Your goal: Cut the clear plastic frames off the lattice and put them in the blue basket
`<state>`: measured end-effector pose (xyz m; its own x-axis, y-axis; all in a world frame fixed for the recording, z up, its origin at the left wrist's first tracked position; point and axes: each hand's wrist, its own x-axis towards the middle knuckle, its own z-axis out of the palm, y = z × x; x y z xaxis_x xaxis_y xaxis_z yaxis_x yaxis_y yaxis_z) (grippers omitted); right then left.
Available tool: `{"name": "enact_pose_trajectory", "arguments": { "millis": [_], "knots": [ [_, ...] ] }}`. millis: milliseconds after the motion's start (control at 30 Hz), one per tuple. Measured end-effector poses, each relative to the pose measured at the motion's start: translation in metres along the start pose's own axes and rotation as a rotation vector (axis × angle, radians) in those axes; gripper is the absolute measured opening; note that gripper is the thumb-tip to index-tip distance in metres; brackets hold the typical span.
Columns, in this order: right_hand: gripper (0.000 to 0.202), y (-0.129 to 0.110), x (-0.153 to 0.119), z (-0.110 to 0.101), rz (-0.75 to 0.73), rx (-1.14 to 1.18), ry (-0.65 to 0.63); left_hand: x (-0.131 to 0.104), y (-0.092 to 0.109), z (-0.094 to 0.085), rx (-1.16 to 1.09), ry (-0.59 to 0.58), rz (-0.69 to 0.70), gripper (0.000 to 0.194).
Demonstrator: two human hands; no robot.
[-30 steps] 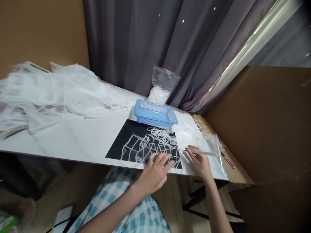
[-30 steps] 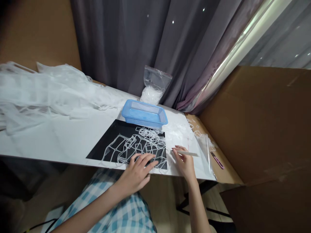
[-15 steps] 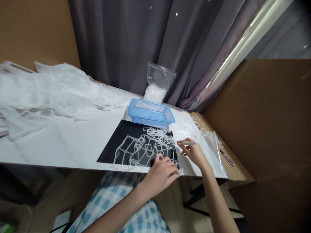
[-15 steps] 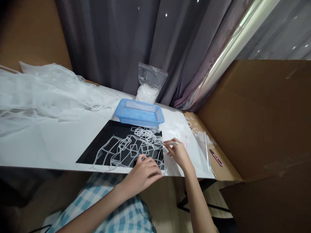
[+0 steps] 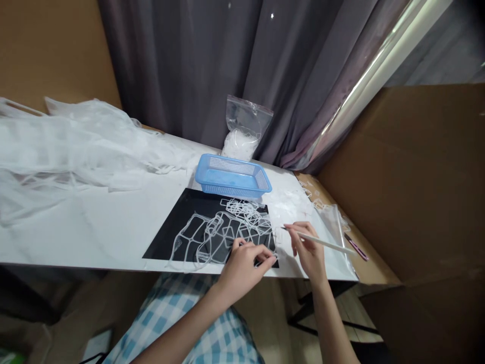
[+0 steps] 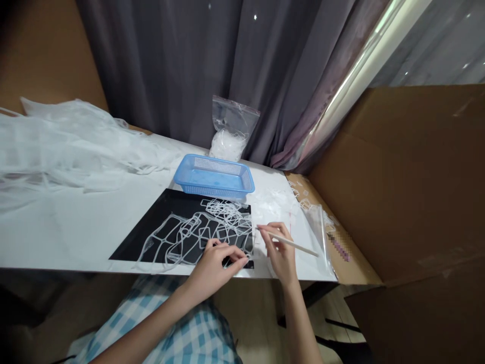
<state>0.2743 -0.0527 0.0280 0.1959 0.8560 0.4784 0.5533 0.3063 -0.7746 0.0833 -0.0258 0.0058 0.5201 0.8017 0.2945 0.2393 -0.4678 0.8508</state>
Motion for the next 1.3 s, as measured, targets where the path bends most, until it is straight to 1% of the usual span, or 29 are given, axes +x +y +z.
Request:
{"name": "enact_pose_trajectory", "arguments": {
  "millis": [100, 200, 333, 533, 633, 767, 900, 1000, 1067, 1167, 1300],
  "knots": [
    [0.037, -0.001, -0.025, 0.006, 0.061, 0.157, -0.087, 0.001, -0.001, -0.002, -0.041, -0.012, -0.021, 0.016],
    [0.034, 0.000, -0.040, 0.012, 0.132, 0.256, -0.119, 0.001, -0.002, -0.006, -0.083, -0.043, -0.022, 0.020],
    [0.030, 0.001, -0.044, 0.018, 0.187, 0.318, -0.057, 0.000, -0.005, -0.009, -0.129, -0.077, -0.010, 0.026],
    [0.033, 0.002, -0.048, 0.020, 0.223, 0.336, 0.042, 0.000, -0.007, -0.011, -0.207, -0.058, -0.010, 0.026],
    [0.032, 0.005, -0.053, 0.017, 0.237, 0.325, 0.084, 0.000, -0.007, -0.013, -0.264, 0.014, -0.020, 0.026],
    [0.033, 0.010, -0.059, 0.008, 0.256, 0.292, 0.115, 0.002, -0.009, -0.014, -0.407, 0.155, -0.046, 0.029],
    [0.033, 0.015, -0.064, -0.001, 0.270, 0.246, 0.115, 0.006, -0.015, -0.012, -0.586, 0.344, -0.088, 0.033],
    [0.034, 0.019, -0.067, -0.003, 0.271, 0.213, 0.111, 0.009, -0.023, -0.013, -0.716, 0.485, -0.130, 0.035],
    [0.033, 0.022, -0.069, -0.004, 0.273, 0.195, 0.108, 0.011, -0.028, -0.014, -0.805, 0.553, -0.165, 0.034],
    [0.032, 0.025, -0.071, -0.004, 0.276, 0.179, 0.110, 0.013, -0.032, -0.018, -0.916, 0.588, -0.220, 0.031],
    [0.032, 0.028, -0.073, -0.006, 0.270, 0.161, 0.103, 0.014, -0.031, -0.020, -0.966, 0.568, -0.248, 0.024]
  ]
}}
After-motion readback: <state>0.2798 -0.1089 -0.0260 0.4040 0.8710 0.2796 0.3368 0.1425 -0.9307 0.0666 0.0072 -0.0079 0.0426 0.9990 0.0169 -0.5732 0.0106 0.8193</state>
